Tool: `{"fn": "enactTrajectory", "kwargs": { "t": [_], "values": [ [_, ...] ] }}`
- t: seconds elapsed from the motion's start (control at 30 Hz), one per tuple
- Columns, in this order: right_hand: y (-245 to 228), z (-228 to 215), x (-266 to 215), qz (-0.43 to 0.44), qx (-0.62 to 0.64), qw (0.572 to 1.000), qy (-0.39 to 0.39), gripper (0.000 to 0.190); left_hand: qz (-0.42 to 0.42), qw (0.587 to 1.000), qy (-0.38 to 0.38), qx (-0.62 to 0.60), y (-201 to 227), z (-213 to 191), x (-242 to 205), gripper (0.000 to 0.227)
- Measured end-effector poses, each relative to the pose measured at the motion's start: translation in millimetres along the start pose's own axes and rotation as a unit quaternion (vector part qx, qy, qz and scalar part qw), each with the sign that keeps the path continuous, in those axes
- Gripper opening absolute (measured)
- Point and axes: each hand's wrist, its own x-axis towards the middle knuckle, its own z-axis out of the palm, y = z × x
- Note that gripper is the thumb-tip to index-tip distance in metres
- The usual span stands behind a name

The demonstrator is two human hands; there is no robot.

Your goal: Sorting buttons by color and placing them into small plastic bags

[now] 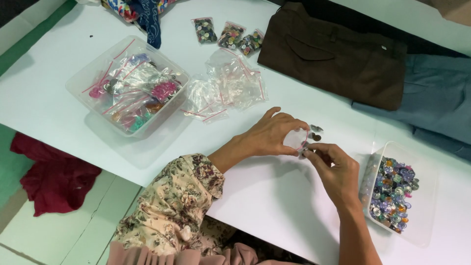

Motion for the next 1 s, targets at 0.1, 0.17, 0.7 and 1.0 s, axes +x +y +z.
{"fn": "enactTrajectory", "kwargs": {
  "t": [0.1,0.17,0.7,1.0],
  "values": [
    [-3,2,-1,-0.009,0.024,0.999,0.036,0.015,0.005,1.0,-0.012,-0.023,8,1,-3,0.07],
    [-3,3,-2,-0.012,0.028,0.999,0.044,0.017,0.011,0.999,-0.016,-0.03,16,1,-4,0.07],
    [12,1,1,-0.043,-0.019,0.997,0.055,0.015,0.014,0.999,0.034,-0.033,-1,6,0,0.067],
    [19,10,0,0.012,-0.056,0.998,0.008,0.02,0.018,0.996,0.07,-0.044,-11,5,-2,0.068]
  ]
}}
